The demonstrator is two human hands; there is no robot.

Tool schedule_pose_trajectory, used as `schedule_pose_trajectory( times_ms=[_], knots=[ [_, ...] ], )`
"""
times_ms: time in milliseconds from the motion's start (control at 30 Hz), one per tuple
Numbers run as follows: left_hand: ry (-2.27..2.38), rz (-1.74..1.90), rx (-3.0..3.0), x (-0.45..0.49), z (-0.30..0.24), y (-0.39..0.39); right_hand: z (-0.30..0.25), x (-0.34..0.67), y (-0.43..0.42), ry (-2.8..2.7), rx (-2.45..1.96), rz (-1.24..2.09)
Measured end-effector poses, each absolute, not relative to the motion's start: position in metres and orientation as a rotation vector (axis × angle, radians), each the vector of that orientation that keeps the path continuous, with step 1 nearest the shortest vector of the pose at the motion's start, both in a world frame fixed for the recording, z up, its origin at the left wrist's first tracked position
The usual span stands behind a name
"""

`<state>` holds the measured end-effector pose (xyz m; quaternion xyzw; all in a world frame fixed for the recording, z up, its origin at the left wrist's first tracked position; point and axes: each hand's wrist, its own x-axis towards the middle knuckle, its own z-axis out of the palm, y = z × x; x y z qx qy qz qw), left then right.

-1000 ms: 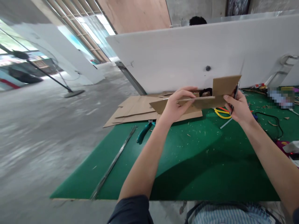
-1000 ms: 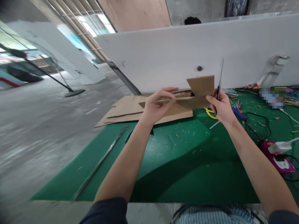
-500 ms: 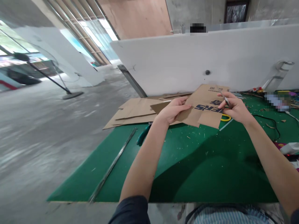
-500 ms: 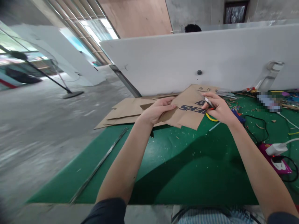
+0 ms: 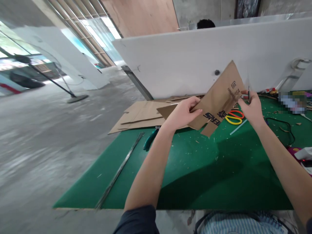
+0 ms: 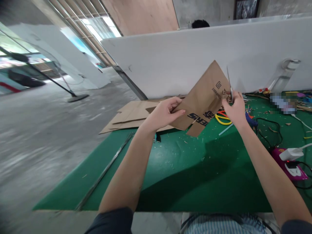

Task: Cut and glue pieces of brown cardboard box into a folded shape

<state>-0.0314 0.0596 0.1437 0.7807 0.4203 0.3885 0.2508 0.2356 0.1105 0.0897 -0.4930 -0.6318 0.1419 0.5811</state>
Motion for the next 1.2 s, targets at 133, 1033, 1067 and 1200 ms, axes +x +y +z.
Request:
schedule_pose_trajectory(
  times_ms=[133,1033,1067,1200],
  knots=[
    [1.315,0.821,2.518,-0.028,0.15,0.049,0.109,0.226,0.086,-1.606,-1.109,0.175],
    [1.363,0.921,2.435,-0.039,0.123,0.071,0.114,0.21,0.067,-1.687,-1.193,-0.112],
    [1.377,0.956,2.403,-0.041,0.12,0.074,0.114,0.209,0.067,-1.681,-1.211,-0.126],
    [1.421,0.996,2.378,-0.042,0.113,0.08,0.106,0.209,0.07,-1.71,-1.247,-0.168]
  ],
)
